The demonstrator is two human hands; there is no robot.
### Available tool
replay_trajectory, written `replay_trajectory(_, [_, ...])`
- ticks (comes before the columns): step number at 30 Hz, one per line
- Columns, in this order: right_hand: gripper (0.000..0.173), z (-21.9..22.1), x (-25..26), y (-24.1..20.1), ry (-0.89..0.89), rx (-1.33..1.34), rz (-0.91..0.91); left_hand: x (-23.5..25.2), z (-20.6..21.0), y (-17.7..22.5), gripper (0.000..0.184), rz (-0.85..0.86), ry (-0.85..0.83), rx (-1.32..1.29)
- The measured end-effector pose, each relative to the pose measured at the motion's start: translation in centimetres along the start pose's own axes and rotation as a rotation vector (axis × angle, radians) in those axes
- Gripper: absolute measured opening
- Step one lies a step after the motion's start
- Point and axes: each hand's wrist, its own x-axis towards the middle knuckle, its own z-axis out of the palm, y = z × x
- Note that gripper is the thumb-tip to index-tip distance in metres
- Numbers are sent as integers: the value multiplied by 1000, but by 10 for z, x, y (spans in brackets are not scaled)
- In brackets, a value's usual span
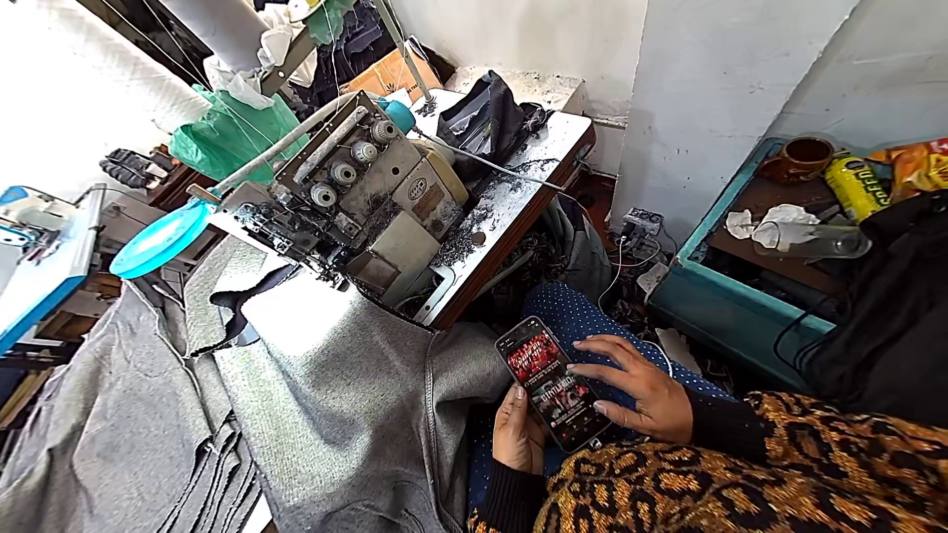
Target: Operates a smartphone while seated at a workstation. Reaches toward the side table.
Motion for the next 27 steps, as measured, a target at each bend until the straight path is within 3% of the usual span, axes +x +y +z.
replay_trajectory(10, [37,1,0,3,39,22,-87,1,-2,-1,38,1,-16,-6])
replay_trajectory(27, [46,-1,0,1,0,-4,-29,2,-2,-2,37,-3,-3,-7])
